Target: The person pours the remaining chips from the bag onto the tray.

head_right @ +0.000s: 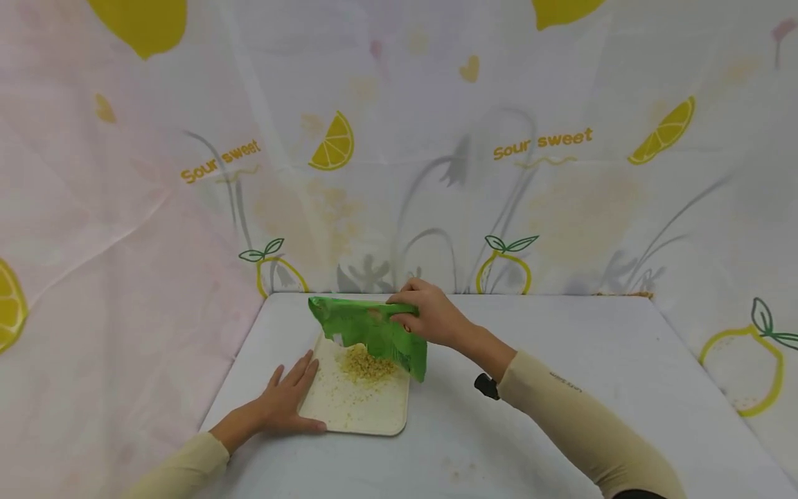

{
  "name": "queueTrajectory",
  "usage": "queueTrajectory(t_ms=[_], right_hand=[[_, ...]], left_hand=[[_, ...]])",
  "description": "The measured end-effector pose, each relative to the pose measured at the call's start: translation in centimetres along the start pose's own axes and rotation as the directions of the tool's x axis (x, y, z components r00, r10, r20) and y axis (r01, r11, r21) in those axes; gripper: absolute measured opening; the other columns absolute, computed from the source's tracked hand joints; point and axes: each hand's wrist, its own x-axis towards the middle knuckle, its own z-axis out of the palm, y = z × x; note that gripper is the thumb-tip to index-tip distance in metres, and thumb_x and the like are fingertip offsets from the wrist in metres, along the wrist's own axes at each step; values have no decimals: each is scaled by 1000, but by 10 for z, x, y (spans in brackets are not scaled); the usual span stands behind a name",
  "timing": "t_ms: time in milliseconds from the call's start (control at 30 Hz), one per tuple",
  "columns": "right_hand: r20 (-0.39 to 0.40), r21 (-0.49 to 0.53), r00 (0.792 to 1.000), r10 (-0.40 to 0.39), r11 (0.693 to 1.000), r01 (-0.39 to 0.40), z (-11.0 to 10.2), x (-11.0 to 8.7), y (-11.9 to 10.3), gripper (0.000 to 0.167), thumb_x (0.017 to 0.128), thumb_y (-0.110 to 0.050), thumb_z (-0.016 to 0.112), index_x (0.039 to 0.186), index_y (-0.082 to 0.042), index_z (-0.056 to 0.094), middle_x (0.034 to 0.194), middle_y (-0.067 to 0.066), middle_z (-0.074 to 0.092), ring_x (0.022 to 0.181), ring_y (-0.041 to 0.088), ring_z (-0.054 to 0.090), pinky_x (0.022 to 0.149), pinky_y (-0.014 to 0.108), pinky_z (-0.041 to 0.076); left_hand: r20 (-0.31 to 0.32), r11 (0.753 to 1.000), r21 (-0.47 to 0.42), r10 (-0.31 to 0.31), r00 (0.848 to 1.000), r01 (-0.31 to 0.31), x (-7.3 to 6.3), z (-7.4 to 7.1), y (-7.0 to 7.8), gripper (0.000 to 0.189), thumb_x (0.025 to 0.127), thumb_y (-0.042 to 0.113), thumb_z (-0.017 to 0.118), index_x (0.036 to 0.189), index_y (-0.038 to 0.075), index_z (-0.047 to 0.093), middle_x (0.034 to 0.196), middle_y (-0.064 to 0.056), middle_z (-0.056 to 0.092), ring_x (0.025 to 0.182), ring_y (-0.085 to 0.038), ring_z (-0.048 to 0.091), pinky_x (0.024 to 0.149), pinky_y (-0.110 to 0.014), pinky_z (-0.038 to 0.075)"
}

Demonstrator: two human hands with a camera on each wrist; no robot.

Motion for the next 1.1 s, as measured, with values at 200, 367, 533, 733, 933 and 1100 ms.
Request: queueTrajectory(t_ms=[200,367,533,733,933,1100], right_hand=[[-72,-7,997,3,1000,-4,2,-1,3,30,83,-12,80,112,-7,74,99,5,61,70,7,53,58,23,47],[-131,20,981,140,990,-138,-3,0,0,39,81,-14,82,117,-7,70,103,7,65,81,15,61,65,29,53],[17,92,918,397,913,-397,-3,-3,-7,40,86,-12,77,123,-5,64,117,15,64,108,30,61,84,42,54],[221,268,790,573,743,-614,1,-6,-5,44,82,6,63,125,1,62,133,22,55,75,21,59,62,33,48],[168,187,833,528,812,-553,2,-13,1,27,85,-8,75,111,-3,71,116,16,67,76,13,63,62,28,52],[130,148,877,462,866,-478,-1,-20,5,22,91,-8,71,112,-7,67,99,10,69,72,13,60,60,28,50]], left_hand=[[-8,1000,-1,1,1000,-1,2,2,0,131,70,86,60,159,3,10,166,-19,0,153,-37,11,113,-70,6],[-11,1000,11,-1,1000,1,3,2,0,132,69,86,60,159,3,11,166,-20,1,153,-37,12,114,-70,6],[-11,1000,7,1,1000,0,1,1,0,132,69,86,61,158,2,12,166,-20,1,153,-38,12,114,-70,7],[-10,1000,8,-1,1000,1,1,3,0,131,69,86,60,158,2,13,166,-21,2,153,-38,13,113,-71,8],[-12,1000,14,-5,1000,5,1,3,1,131,69,86,60,158,2,13,166,-21,3,153,-38,12,114,-70,8],[-14,1000,8,-1,1000,1,0,0,2,131,69,86,61,158,2,13,166,-22,3,153,-38,12,114,-70,8]])
